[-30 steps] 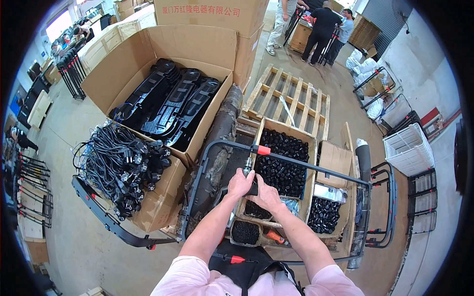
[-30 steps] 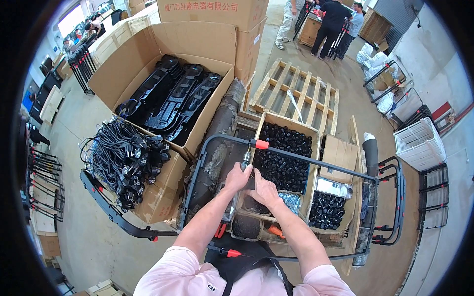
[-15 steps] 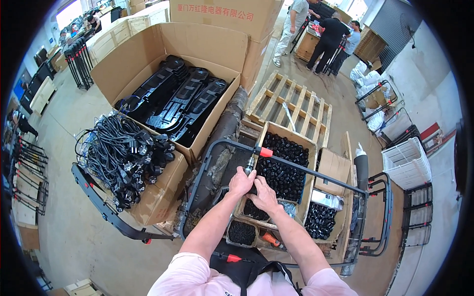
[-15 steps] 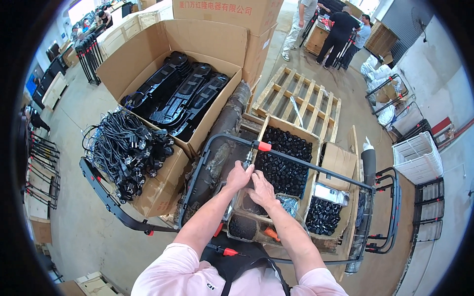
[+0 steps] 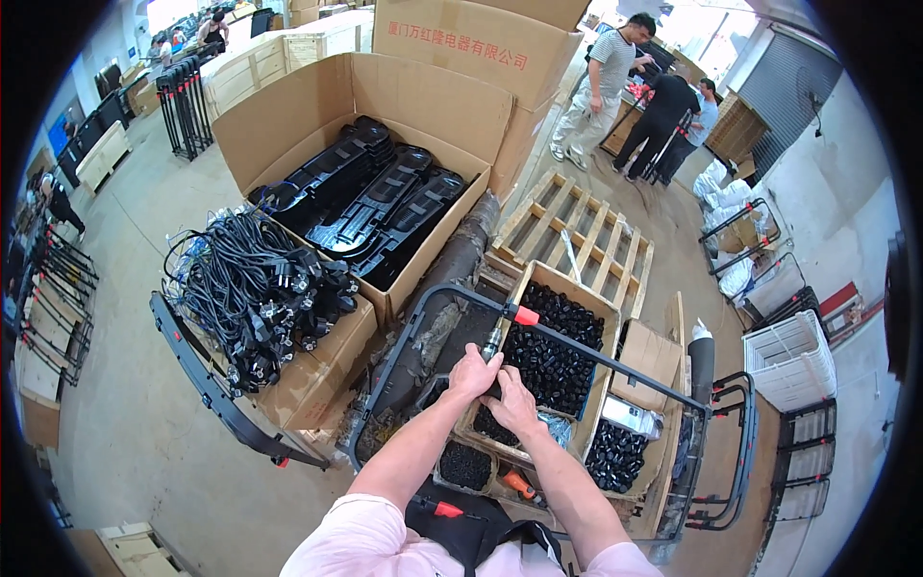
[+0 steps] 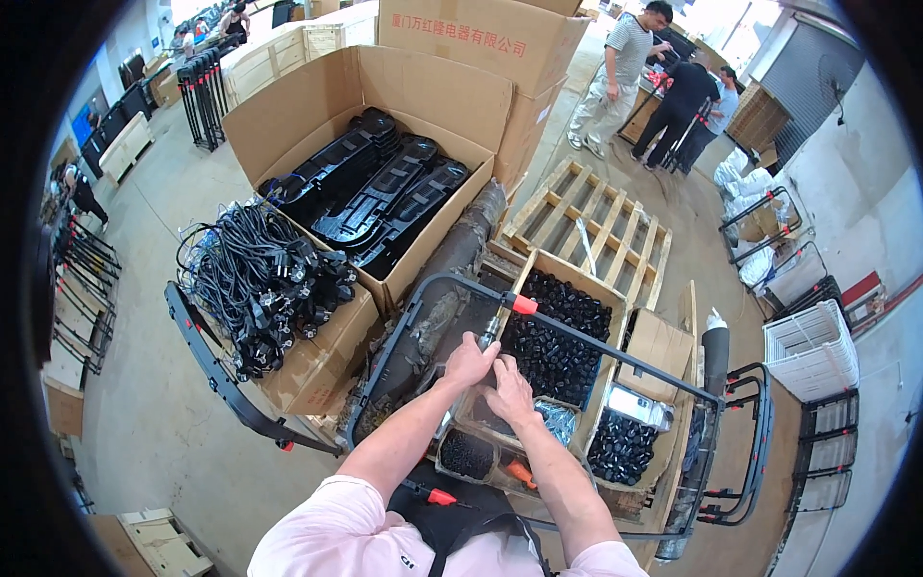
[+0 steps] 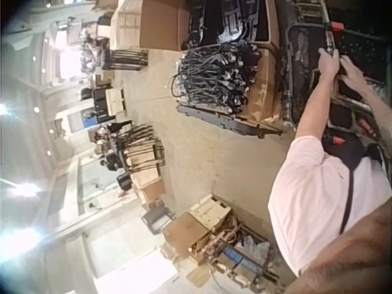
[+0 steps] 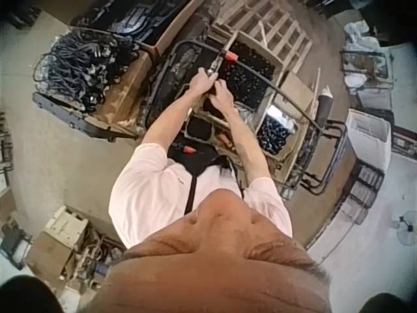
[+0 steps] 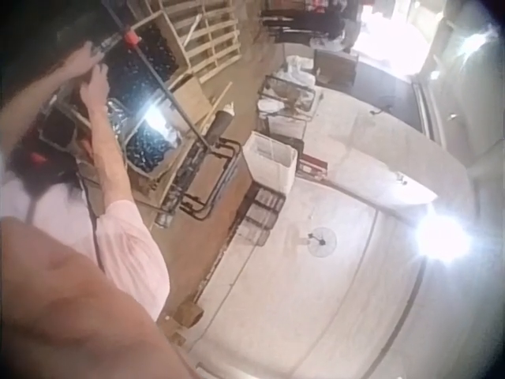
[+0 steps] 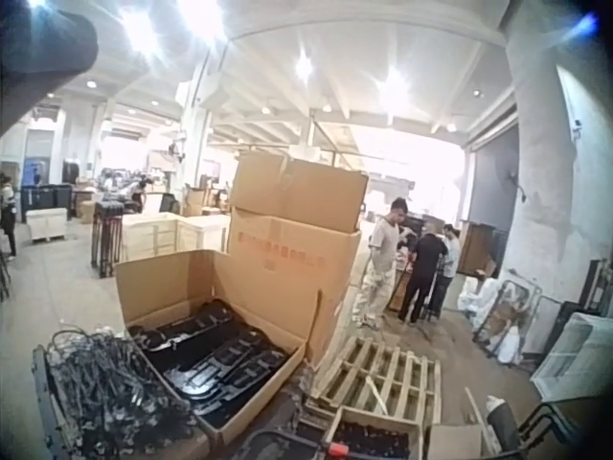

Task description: The recorder is assembling a lawnmower by connecting electrical wires, positioning the plastic housing, and securing it with screws using a power drill.

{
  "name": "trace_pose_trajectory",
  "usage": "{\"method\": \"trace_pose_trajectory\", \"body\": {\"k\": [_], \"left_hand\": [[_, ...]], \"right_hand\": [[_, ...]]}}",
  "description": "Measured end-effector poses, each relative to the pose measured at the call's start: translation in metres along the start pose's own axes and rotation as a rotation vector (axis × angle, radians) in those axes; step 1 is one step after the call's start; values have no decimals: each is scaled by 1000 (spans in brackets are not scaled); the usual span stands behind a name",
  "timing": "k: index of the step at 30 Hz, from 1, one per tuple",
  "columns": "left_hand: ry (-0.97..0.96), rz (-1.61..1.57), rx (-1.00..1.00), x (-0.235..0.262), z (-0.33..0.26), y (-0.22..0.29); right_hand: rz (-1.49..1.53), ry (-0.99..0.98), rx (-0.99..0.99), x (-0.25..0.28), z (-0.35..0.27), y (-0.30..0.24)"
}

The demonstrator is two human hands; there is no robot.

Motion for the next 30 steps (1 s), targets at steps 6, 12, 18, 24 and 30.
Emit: {"method": "trace_pose_trajectory", "body": {"k": [6, 12, 18, 24, 30], "left_hand": [[-22, 6, 8, 1, -10, 4], [20, -21, -2, -2, -15, -8], [157, 2, -112, 3, -36, -12], [126, 121, -194, 1, -40, 17], [128, 143, -234, -3, -38, 26]], "right_hand": [[14, 1, -13, -1, -7, 1], [-45, 22, 29, -4, -14, -4], [-51, 0, -14, -5, -33, -1], [-45, 30, -105, 4, -38, 12], [-44, -32, -125, 7, -33, 18]]}}
Point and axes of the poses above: each hand's wrist, its own z-axis towards the middle knuckle, its own x-axis out of the back of the hand, y = z × x, the point moved 9 cm from there along z, towards the middle knuckle, and after that the axes turned 1 degree about -x, right-handed, at the moved point
